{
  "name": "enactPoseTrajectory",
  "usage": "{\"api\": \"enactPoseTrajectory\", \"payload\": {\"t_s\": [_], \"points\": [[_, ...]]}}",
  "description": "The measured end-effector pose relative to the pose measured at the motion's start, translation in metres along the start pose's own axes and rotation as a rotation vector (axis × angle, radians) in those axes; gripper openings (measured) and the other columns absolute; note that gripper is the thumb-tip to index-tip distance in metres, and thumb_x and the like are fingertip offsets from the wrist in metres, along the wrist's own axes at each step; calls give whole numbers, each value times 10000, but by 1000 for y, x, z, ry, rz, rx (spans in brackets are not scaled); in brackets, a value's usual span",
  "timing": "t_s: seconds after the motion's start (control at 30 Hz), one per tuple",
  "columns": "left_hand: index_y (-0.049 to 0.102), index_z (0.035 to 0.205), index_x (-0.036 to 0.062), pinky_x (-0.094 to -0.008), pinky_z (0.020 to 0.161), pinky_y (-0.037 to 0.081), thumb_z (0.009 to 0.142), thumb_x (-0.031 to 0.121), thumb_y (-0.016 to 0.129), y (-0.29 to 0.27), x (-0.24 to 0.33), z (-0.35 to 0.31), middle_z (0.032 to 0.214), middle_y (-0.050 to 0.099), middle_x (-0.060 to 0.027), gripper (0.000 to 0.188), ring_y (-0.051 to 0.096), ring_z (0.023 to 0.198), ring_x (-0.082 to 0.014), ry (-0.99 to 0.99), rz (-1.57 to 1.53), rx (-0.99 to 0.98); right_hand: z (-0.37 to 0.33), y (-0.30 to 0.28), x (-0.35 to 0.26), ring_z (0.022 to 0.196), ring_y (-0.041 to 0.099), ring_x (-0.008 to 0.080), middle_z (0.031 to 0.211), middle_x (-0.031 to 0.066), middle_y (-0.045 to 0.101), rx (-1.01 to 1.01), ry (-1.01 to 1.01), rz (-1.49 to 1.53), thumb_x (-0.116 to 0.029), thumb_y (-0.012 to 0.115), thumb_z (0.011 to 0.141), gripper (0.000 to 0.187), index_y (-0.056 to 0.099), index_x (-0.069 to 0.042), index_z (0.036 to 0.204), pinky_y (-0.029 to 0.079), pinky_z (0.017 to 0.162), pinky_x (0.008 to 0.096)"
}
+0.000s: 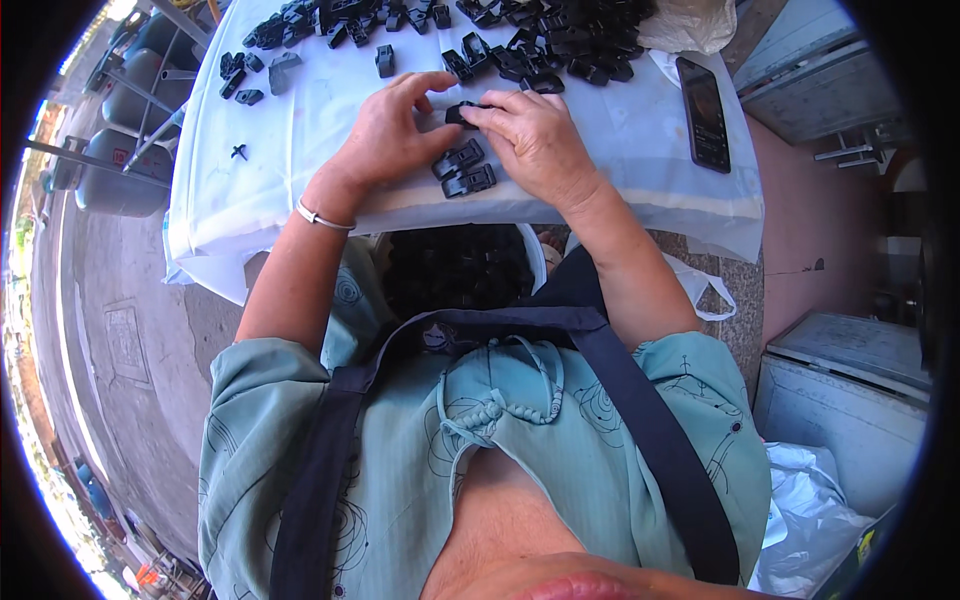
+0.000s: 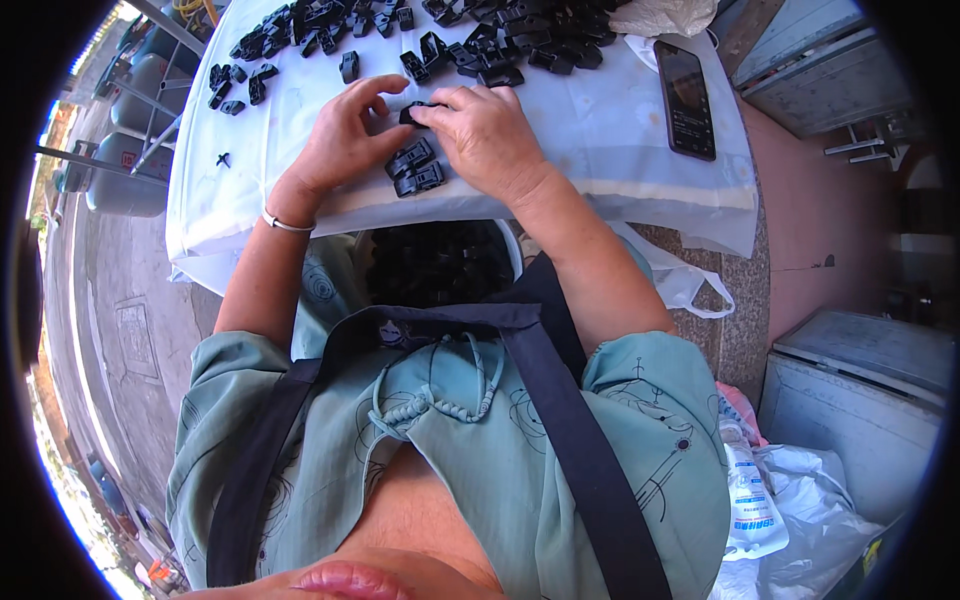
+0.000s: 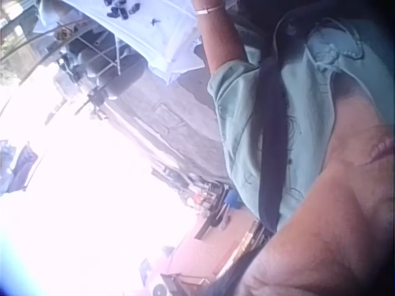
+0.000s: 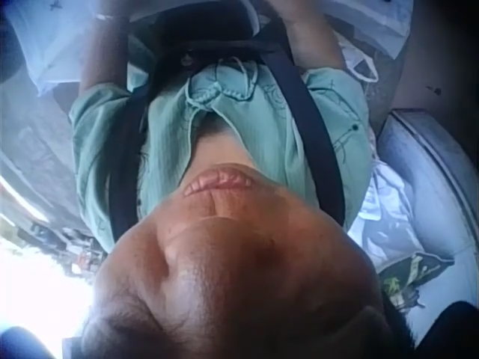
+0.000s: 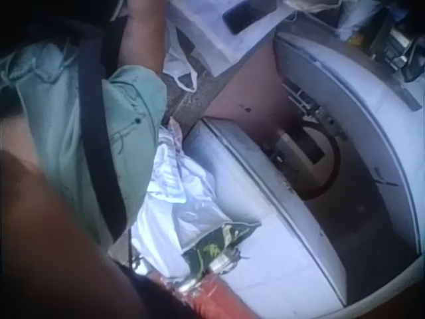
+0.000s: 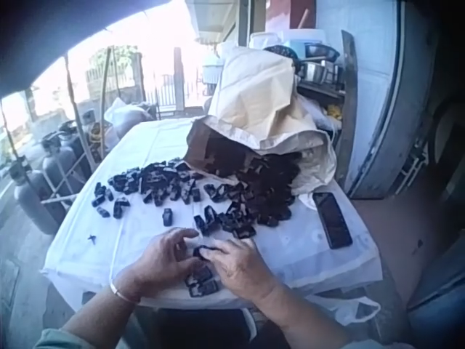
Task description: Manually assembling small black plastic components at a workstation.
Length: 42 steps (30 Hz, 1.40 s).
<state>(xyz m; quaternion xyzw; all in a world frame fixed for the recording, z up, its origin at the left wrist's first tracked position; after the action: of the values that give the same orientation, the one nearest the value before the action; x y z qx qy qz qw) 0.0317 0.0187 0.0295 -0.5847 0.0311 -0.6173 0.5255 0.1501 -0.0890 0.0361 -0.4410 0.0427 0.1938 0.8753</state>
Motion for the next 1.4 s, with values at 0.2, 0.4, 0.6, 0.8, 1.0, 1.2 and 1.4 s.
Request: {"api": "enactPoseTrajectory", "payload": {"t_s": [0.2, 0.4, 0.6, 0.8, 1.0, 1.2, 1.4], "points": [[621, 1149, 111, -353, 730, 534, 808, 105, 638, -5, 1, 32, 1093, 599, -150, 342, 651, 820, -267, 101, 151, 70, -4, 1, -2, 929, 615, 221, 1029, 63, 655, 6, 39, -27, -105, 637, 822, 260, 699, -154, 1069, 406, 849, 353], [619, 1130, 92, -383, 831, 514, 807, 145, 683, 9, 3, 37, 1136, 581, -155, 333, 629, 916, -329, 125, 352, -5, -10, 2, 1, 881, 622, 255, 1014, 79, 645, 40, 26, 128, -179, 627, 855, 211, 688, -124, 1049, 451, 801, 383], [626, 1089, 62, -387, 842, 513, 803, 198, 692, 11, 9, 26, 1085, 603, -141, 324, 631, 965, -324, 56, 386, -27, -7, -13, 43, 805, 630, 331, 947, 116, 620, 20, 450, -243, -334, 636, 860, 314, 654, -115, 1085, 519, 681, 413], [601, 1110, 75, -406, 800, 511, 907, 249, 579, 4, 8, 15, 1010, 640, -162, 268, 638, 921, -332, -205, 138, -180, -3, -6, 48, 802, 622, 317, 888, 113, 591, -8, 413, -244, -307, 664, 819, 238, 636, -91, 912, 513, 684, 407], [590, 1151, 97, -406, 769, 518, 921, 322, 562, -7, -10, 12, 991, 665, -112, 323, 653, 888, -308, -24, 482, 48, -12, -19, 27, 709, 604, 273, 787, 108, 563, -68, 360, -86, -165, 641, 807, 125, 604, -47, 825, 497, 644, 370], [561, 1218, 131, -357, 731, 528, 805, 221, 704, -3, -15, 5, 984, 679, -68, 446, 640, 756, -242, -60, 221, -11, 4, -5, 35, 740, 610, 178, 945, 90, 638, 14, 369, 316, -57, 654, 807, 188, 631, -54, 993, 505, 672, 273], [533, 1245, 117, -323, 690, 534, 715, 141, 775, 5, -13, 4, 961, 679, -87, 583, 632, 723, -196, -80, 39, 3, 20, 14, 8, 958, 640, 291, 1069, 130, 652, 56, 17, 251, -22, 613, 826, 283, 653, -61, 1103, 520, 827, 354]]}}
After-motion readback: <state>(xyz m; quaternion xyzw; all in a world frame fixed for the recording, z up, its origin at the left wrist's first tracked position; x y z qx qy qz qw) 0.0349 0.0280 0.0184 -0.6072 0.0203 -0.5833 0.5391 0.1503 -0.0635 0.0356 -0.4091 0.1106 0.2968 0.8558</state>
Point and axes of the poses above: each hand's wrist, its own z-axis towards the middle knuckle, its own y-axis out of the palm, x = y × z, the point moved 6 cm from there along z, towards the middle knuckle
